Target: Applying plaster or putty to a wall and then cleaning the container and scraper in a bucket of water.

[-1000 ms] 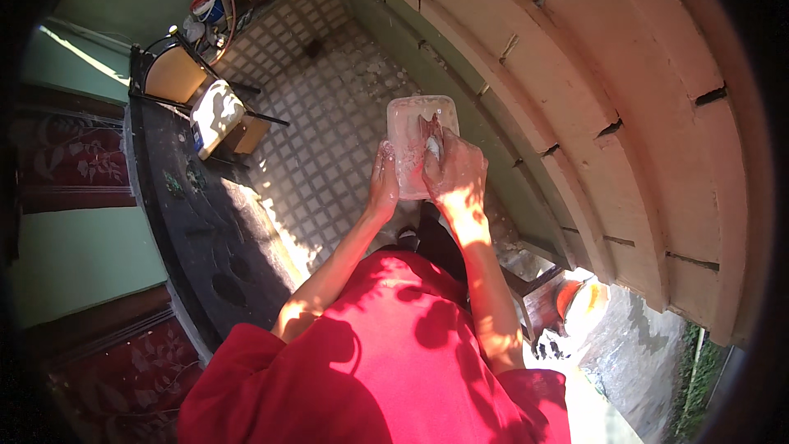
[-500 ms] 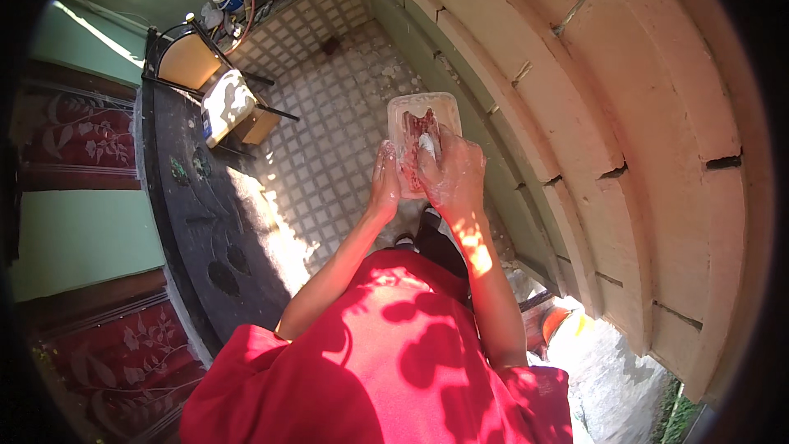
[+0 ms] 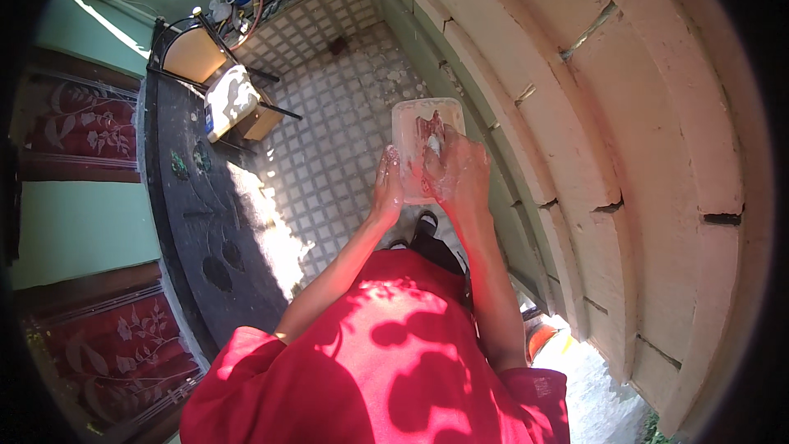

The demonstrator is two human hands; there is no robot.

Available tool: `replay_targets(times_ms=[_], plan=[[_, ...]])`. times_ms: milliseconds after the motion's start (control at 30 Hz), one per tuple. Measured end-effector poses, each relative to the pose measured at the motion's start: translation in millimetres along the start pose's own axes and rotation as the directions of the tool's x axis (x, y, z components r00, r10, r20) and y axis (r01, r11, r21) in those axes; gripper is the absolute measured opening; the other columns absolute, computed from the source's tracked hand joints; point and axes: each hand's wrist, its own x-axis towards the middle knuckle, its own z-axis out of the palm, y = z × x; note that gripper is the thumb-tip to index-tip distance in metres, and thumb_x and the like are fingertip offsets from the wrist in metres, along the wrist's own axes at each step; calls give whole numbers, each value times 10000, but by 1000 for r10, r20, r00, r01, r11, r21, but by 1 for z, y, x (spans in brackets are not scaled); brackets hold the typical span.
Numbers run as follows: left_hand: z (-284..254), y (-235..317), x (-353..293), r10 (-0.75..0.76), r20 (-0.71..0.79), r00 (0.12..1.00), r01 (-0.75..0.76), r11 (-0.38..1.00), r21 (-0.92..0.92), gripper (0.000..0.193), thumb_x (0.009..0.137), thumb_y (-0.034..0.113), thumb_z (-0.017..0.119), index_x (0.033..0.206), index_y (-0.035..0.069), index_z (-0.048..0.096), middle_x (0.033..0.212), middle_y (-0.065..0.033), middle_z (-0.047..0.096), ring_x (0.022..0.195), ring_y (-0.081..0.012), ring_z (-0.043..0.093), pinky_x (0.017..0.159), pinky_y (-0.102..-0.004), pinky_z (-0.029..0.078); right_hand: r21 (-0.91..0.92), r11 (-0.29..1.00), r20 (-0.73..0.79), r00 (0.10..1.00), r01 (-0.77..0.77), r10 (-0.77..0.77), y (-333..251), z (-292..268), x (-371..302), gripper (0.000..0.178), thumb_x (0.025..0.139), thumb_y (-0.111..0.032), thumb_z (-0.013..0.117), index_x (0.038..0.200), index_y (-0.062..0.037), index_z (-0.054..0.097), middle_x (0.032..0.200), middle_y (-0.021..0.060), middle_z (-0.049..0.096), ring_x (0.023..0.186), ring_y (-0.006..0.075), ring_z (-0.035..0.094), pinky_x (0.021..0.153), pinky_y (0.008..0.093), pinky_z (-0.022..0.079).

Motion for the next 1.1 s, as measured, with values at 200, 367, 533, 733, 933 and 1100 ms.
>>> replay_targets(times_ms=[200, 367, 533, 733, 933, 1100], plan=[[11, 14, 13, 42, -61, 997, -41, 999, 25, 517, 1011, 309, 281, 1380, -52, 283, 1432, -168, 325, 1335, -227, 284, 1103, -311, 202, 124, 992, -3, 1000, -24, 24, -2, -4, 8, 343, 747, -273, 536, 874, 40, 592, 730, 279, 571, 718, 465, 559, 645, 488, 446], [17, 23, 15, 36, -34, 999, -36, 999, -2, 531, 1011, 314, 279, 1386, -61, 269, 1448, -173, 304, 1354, -232, 258, 1116, -316, 180, 72, 996, -7, 999, 43, -42, 12, 7, 15, 323, 749, -257, 541, 878, 34, 599, 732, 286, 574, 707, 470, 557, 646, 487, 452], [24, 12, 15, 26, -188, 982, -6, 994, 107, 526, 1012, 317, 280, 1378, -61, 286, 1431, -171, 330, 1341, -232, 279, 1110, -315, 191, -61, 998, 25, 1000, 10, -8, 22, -3, 25, 293, 750, -233, 554, 887, 20, 609, 742, 268, 590, 721, 440, 582, 652, 482, 463], [28, 6, 20, 54, -212, 976, -38, 996, 81, 527, 1012, 318, 280, 1372, -66, 294, 1421, -181, 341, 1335, -237, 290, 1109, -315, 194, -43, 999, -41, 999, 24, -25, 20, -29, 31, 286, 752, -234, 545, 851, 30, 594, 717, 280, 568, 700, 455, 566, 625, 486, 452], [37, 13, 20, 64, -215, 975, -28, 986, 166, 503, 1014, 311, 279, 1366, -45, 314, 1395, -166, 375, 1312, -228, 318, 1094, -314, 218, -98, 994, -54, 997, 48, -54, 43, -11, 31, 275, 745, -209, 540, 870, 27, 603, 717, 279, 568, 699, 446, 574, 619, 482, 456], [37, 10, 22, 73, -227, 971, -37, 987, 157, 492, 1015, 307, 273, 1364, -35, 320, 1389, -158, 382, 1302, -223, 328, 1088, -316, 229, 11, 995, 20, 995, 95, -95, 38, -2, 31, 275, 739, -195, 540, 894, 19, 616, 725, 275, 575, 699, 445, 575, 614, 480, 458]])
